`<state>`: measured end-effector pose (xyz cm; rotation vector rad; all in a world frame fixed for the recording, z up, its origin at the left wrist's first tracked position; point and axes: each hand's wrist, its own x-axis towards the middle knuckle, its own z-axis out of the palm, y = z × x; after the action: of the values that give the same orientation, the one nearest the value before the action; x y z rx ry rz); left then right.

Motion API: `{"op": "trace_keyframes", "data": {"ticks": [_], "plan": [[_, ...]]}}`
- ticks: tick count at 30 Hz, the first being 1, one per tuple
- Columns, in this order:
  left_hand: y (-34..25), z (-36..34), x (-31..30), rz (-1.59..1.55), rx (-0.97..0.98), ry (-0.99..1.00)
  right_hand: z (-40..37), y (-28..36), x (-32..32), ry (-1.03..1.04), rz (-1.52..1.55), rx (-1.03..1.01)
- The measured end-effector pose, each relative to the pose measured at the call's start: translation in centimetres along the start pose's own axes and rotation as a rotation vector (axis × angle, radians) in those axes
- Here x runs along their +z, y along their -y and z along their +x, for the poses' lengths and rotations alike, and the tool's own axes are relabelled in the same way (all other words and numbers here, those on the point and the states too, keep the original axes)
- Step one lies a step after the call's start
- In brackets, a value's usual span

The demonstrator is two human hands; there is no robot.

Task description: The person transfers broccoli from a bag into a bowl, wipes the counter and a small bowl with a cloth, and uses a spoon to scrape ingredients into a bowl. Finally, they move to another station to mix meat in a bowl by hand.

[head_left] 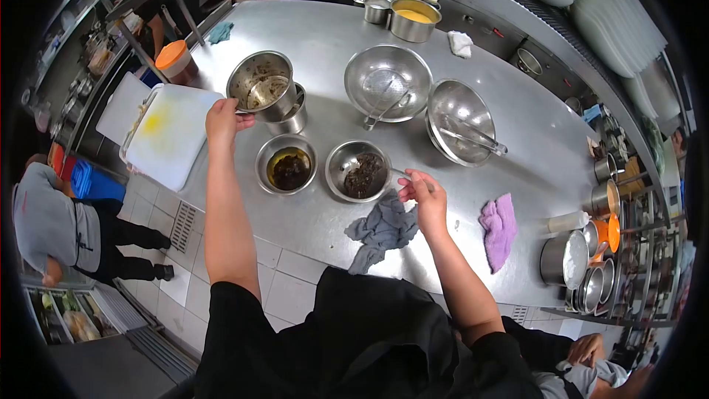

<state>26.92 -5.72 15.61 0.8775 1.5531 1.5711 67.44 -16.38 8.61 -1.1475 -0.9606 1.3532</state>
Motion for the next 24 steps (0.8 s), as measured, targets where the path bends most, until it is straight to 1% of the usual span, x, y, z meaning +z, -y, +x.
{"op": "trace_keyframes", "data": {"ticks": [1, 2, 4, 6, 8, 11, 13, 14, 15, 16, 18, 19, 21, 22, 23, 24], "plan": [[0.0, -0.3, -0.3, -0.018, -0.001, -0.005, -0.4, 0.6, 0.4, 0.002, -0.069, -0.066], [0.1, -0.6, -0.6, -0.035, -0.001, -0.01, -0.7, 0.9, 0.6, 0.004, -0.069, -0.063], [0.7, -0.8, -2.1, -0.05, 0.003, -0.035, -1.1, 1.2, 0.9, 0.027, -0.094, -0.148], [1.7, -1.2, -4.5, -0.061, 0.009, -0.064, -1.2, 0.8, 0.7, 0.032, -0.12, -0.15], [3.1, -1.7, -6.9, -0.062, -0.01, -0.174, -1.2, -0.3, 0.4, 0.032, -0.147, -0.157], [7.4, -1.3, -11.3, -0.062, -0.08, -0.25, -1.2, -1.7, -0.5, 0.027, -0.078, -0.107], [10.1, -1.2, -13.0, -0.056, -0.099, -0.263, -1.1, -2.2, -0.8, 0.011, -0.035, -0.111], [11.6, -1.0, -13.7, -0.042, -0.143, -0.281, -1.1, -2.6, -0.8, 0.007, 0.007, -0.103], [12.1, -1.4, -13.9, -0.027, -0.188, -0.301, -0.9, -2.8, -0.9, 0.013, 0.002, -0.108], [12.6, -1.7, -14.1, -0.029, -0.19, -0.301, -0.6, -3.1, -1.0, 0.013, 0.0, -0.107], [12.4, -3.4, -13.6, 0.118, -0.226, -0.336, -0.1, -4.1, -1.1, -0.025, -0.053, -0.096], [12.1, -4.4, -13.8, 0.119, -0.229, -0.341, -0.2, -4.6, -1.2, -0.021, -0.054, -0.091], [10.0, -7.0, -13.1, 0.49, -0.102, -0.38, -0.1, -5.1, -1.7, -0.028, -0.271, -0.054], [8.5, -9.1, -11.2, 0.412, -0.119, -0.259, -0.1, -5.2, -1.9, -0.029, -0.272, -0.052], [7.6, -11.7, -8.4, 0.332, -0.138, -0.14, -0.2, -5.1, -2.0, -0.01, -0.444, -0.119], [9.4, -13.9, -5.8, 0.239, -0.086, 0.042, -0.2, -5.0, -2.2, 0.013, -0.618, -0.187]]}}
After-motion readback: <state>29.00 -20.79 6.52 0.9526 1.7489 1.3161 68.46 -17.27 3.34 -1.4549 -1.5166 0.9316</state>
